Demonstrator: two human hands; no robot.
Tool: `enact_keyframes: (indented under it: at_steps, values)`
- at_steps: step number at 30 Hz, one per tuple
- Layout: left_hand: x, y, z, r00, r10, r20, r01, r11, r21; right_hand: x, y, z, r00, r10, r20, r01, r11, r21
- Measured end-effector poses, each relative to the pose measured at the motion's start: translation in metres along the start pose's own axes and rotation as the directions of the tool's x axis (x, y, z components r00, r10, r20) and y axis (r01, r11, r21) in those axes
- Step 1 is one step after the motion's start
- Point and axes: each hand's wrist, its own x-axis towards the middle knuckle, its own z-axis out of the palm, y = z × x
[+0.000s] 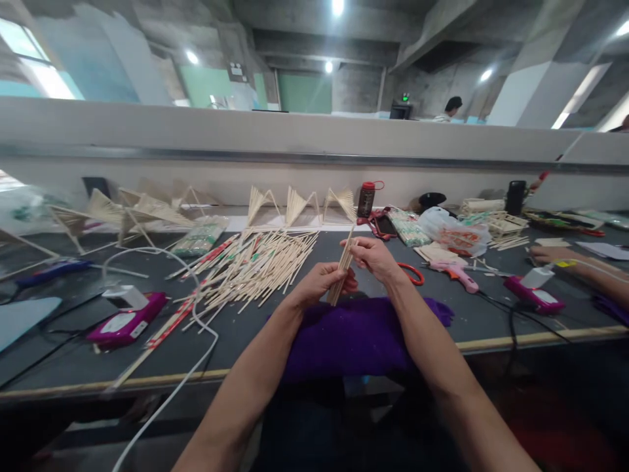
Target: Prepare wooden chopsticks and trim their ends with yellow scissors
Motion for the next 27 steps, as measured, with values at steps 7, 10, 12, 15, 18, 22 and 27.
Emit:
enact_keyframes:
  at_steps: [7,10,12,15,18,22,27]
  values:
    - [-0.001,0.003,0.002,0.999,-0.028,0.017,0.027,0.999,0.036,-0.005,-0.002,0.005,0.99,-0.127,-0.066,0.117,0.982,-0.146]
    - [-0.001,0.004,-0.001,0.999,-0.041,0.02,0.04,0.998,0.049,-0.004,0.001,0.007,0.986,-0.13,-0.108,0.114,0.983,-0.146]
    - [0.0,0.005,-0.003,0.998,-0.055,0.017,0.055,0.997,0.055,-0.001,0.003,0.007,0.985,-0.12,-0.121,0.102,0.984,-0.147]
    - [0.003,0.009,-0.005,0.998,-0.067,0.013,0.066,0.996,0.054,0.006,0.004,0.006,0.989,-0.102,-0.105,0.083,0.981,-0.173]
    - [0.011,0.016,-0.005,1.0,0.023,-0.013,-0.022,0.998,0.055,0.015,-0.001,0.003,0.993,-0.107,-0.056,0.091,0.969,-0.23]
    - [0.022,0.019,-0.01,0.981,0.195,-0.025,-0.19,0.973,0.128,0.024,-0.012,0.001,0.977,-0.206,0.046,0.209,0.918,-0.337]
    - [0.029,-0.002,-0.027,0.969,0.245,-0.021,-0.237,0.954,0.186,0.026,-0.008,0.005,0.979,-0.13,0.154,0.18,0.907,-0.38]
